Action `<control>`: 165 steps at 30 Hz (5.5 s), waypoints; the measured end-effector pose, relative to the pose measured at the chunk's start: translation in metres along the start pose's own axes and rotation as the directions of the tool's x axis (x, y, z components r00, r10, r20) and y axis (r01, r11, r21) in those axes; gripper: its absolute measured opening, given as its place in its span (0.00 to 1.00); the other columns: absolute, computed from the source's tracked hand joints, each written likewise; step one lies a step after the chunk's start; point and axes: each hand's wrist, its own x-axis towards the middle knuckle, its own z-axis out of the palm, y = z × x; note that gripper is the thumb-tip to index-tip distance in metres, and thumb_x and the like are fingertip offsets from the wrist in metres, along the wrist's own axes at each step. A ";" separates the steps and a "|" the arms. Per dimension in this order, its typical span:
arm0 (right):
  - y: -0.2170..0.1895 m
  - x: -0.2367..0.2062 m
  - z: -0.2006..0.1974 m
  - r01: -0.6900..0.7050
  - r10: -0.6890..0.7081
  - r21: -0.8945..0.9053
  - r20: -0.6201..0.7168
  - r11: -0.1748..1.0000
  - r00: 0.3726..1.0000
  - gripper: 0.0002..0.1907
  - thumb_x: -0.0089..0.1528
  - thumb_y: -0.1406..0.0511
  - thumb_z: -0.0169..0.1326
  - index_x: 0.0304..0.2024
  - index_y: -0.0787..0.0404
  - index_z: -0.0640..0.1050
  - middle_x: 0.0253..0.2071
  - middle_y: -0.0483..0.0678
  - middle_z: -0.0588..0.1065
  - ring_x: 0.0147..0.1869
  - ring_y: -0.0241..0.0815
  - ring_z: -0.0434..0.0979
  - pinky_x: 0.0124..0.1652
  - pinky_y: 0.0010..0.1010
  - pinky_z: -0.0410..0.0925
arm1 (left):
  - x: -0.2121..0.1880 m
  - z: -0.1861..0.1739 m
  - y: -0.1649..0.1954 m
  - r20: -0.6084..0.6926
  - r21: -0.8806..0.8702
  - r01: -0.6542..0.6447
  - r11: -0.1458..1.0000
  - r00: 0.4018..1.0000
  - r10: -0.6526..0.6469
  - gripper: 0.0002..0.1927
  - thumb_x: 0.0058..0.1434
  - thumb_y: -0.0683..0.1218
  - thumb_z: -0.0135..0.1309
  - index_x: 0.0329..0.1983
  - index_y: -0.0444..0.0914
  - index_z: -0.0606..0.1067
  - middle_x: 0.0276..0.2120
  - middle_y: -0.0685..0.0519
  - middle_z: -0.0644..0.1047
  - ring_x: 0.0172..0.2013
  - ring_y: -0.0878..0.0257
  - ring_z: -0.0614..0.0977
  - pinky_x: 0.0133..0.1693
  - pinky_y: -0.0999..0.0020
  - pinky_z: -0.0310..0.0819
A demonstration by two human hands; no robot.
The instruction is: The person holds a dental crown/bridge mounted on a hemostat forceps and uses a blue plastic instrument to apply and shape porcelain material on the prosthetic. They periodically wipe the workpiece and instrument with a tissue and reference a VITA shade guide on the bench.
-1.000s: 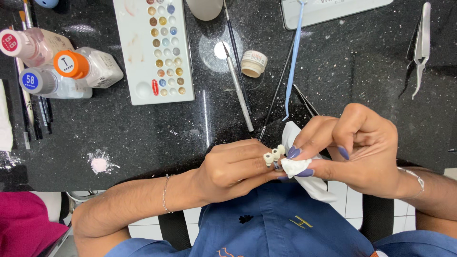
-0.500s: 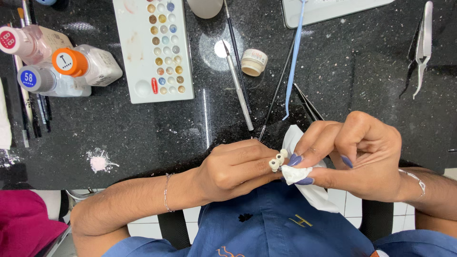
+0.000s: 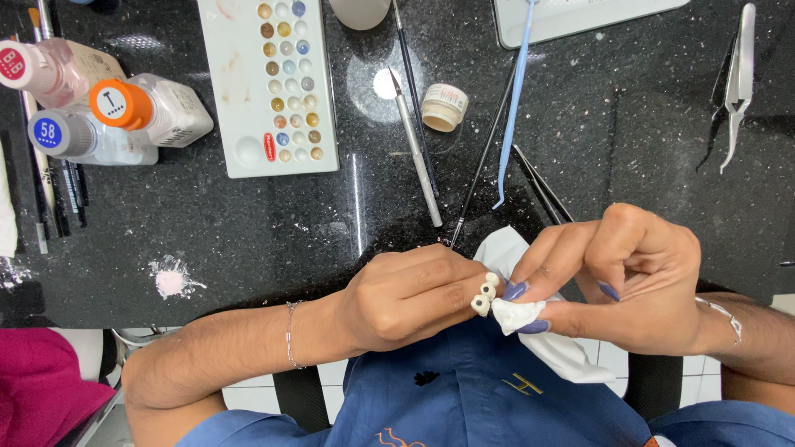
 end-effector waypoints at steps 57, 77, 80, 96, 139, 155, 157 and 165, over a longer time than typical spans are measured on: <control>0.003 -0.001 0.005 -0.037 0.035 0.057 0.041 0.998 0.999 0.24 0.57 0.81 0.63 0.33 0.56 0.62 0.43 0.64 0.82 0.53 0.54 0.86 0.46 0.39 0.80 | -0.005 -0.002 -0.001 0.021 0.055 -0.040 0.998 0.999 0.038 0.11 0.66 0.36 0.62 0.49 0.27 0.78 0.44 0.45 0.80 0.43 0.55 0.85 0.42 0.65 0.83; 0.005 -0.002 0.002 -0.055 0.052 0.085 0.038 0.995 0.998 0.24 0.57 0.82 0.63 0.33 0.56 0.62 0.43 0.64 0.82 0.54 0.54 0.86 0.47 0.40 0.81 | -0.005 -0.004 -0.001 0.026 0.056 -0.041 0.998 0.999 0.039 0.12 0.66 0.38 0.61 0.50 0.27 0.77 0.44 0.45 0.79 0.44 0.55 0.85 0.43 0.65 0.84; 0.005 -0.002 0.003 -0.042 0.039 0.088 0.036 0.995 0.999 0.24 0.56 0.81 0.64 0.33 0.56 0.62 0.43 0.64 0.82 0.54 0.54 0.86 0.47 0.40 0.81 | -0.005 -0.004 -0.001 0.032 0.067 -0.052 0.996 0.998 0.050 0.12 0.65 0.38 0.61 0.50 0.27 0.77 0.44 0.44 0.79 0.44 0.55 0.85 0.43 0.65 0.84; 0.001 0.001 0.004 -0.052 0.050 0.020 0.059 0.998 0.997 0.26 0.55 0.80 0.65 0.32 0.55 0.61 0.41 0.63 0.83 0.50 0.50 0.87 0.42 0.36 0.79 | -0.005 -0.003 0.000 0.037 0.091 -0.058 0.994 0.998 0.055 0.11 0.66 0.37 0.60 0.49 0.28 0.77 0.44 0.45 0.79 0.43 0.56 0.85 0.40 0.66 0.83; 0.001 0.002 0.005 -0.052 0.051 0.009 0.064 0.999 0.997 0.25 0.54 0.79 0.66 0.30 0.55 0.62 0.40 0.63 0.83 0.45 0.46 0.87 0.42 0.38 0.80 | -0.004 -0.003 0.002 0.052 0.115 -0.056 0.992 0.997 0.050 0.12 0.63 0.38 0.60 0.49 0.29 0.78 0.46 0.46 0.79 0.44 0.57 0.85 0.40 0.68 0.82; 0.002 -0.001 0.002 -0.047 0.047 -0.003 0.058 0.999 0.997 0.26 0.55 0.79 0.66 0.31 0.54 0.61 0.40 0.61 0.83 0.44 0.44 0.87 0.42 0.37 0.80 | -0.006 -0.002 0.000 0.050 0.109 -0.075 0.991 0.996 0.070 0.12 0.63 0.37 0.60 0.49 0.29 0.78 0.47 0.45 0.79 0.44 0.56 0.85 0.41 0.66 0.82; 0.002 -0.001 0.003 -0.058 0.058 0.006 0.061 0.998 0.996 0.26 0.54 0.79 0.66 0.31 0.55 0.61 0.40 0.62 0.83 0.44 0.44 0.87 0.41 0.37 0.80 | -0.006 -0.002 0.001 0.052 0.109 -0.073 0.991 0.996 0.068 0.12 0.63 0.37 0.60 0.49 0.29 0.78 0.47 0.46 0.79 0.44 0.57 0.85 0.41 0.66 0.83; 0.001 -0.001 -0.002 -0.086 0.087 -0.018 0.059 0.996 0.994 0.26 0.54 0.79 0.66 0.31 0.54 0.61 0.39 0.61 0.83 0.45 0.44 0.87 0.41 0.35 0.80 | -0.005 0.000 0.002 0.051 0.123 -0.061 0.991 0.997 0.055 0.12 0.64 0.37 0.60 0.50 0.28 0.78 0.46 0.45 0.79 0.44 0.56 0.85 0.39 0.67 0.82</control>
